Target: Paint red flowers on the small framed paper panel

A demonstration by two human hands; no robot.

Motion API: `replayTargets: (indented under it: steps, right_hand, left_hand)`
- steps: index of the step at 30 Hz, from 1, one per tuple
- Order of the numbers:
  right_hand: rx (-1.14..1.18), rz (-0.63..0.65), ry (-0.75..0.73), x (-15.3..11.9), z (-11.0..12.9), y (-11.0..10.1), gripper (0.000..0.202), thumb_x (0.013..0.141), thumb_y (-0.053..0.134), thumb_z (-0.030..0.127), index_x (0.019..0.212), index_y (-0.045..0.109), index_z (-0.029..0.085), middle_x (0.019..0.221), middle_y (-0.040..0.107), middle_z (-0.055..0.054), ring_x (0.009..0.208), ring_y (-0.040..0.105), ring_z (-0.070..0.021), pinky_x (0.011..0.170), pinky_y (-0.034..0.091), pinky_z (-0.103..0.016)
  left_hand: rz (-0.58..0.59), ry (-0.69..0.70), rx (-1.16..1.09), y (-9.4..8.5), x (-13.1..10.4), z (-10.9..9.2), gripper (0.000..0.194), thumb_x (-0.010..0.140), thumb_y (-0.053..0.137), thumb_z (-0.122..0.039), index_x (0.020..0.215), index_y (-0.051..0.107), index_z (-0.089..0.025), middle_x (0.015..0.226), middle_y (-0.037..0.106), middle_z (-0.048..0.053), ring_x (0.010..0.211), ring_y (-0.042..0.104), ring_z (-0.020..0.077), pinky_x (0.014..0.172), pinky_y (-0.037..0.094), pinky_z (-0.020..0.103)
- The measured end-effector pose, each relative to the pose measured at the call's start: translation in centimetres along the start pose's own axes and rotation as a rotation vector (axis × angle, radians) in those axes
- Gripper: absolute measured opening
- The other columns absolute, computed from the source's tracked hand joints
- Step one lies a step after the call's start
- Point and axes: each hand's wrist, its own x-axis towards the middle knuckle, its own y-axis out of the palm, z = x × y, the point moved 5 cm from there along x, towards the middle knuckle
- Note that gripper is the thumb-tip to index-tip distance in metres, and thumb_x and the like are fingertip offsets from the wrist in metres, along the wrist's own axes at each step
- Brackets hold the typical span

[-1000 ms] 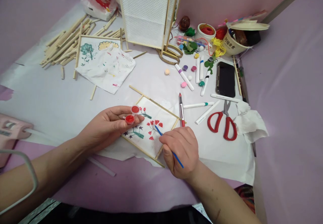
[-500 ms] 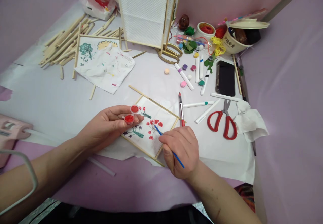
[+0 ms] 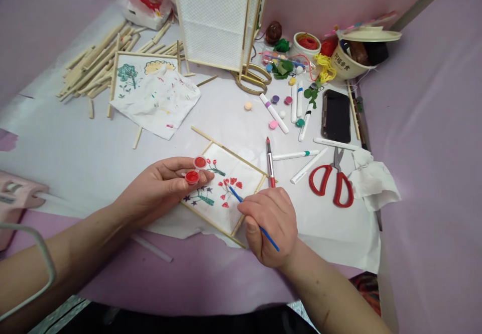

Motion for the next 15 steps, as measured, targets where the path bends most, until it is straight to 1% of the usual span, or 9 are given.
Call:
replayTargets:
  steps: [4,10,15]
  right_hand:
    - [0.021,-0.036,0.008,-0.14,-0.18,0.16,0.023,0.096,0.038,0.019,0.098,0.061,0.020,0.076,0.066,-0.005,0.071,0.061,-0.0195,0.064,0.043,-0.037]
    - [0.021,-0.030,0.007,-0.23,-0.38,0.43,0.020,0.095,0.040,0.017,0.097,0.061,0.017,0.077,0.067,-0.007,0.070,0.059,-0.0193,0.063,0.041,-0.036]
    - [0.019,-0.039,-0.001,-0.17,-0.33,0.34,0.022,0.094,0.040,0.017,0.097,0.061,0.018,0.076,0.066,-0.006,0.070,0.060,-0.0196,0.063,0.041,-0.036]
  left_hand:
    - [-0.003,-0.003,0.003,-0.04,0.05,0.01,0.029,0.069,0.085,-0.022,0.097,0.077,-0.024,0.091,0.078,0.003,0.090,0.073,0.0157,0.083,0.056,0.021]
    - [0.002,-0.003,0.007,-0.09,-0.03,-0.02,0.029,0.070,0.084,-0.022,0.098,0.077,-0.024,0.090,0.078,0.003,0.091,0.073,0.0162,0.083,0.056,0.022]
    - [-0.009,-0.006,0.009,-0.04,0.04,-0.02,0.029,0.069,0.085,-0.022,0.097,0.077,-0.024,0.089,0.078,0.003,0.090,0.073,0.0179,0.082,0.057,0.024]
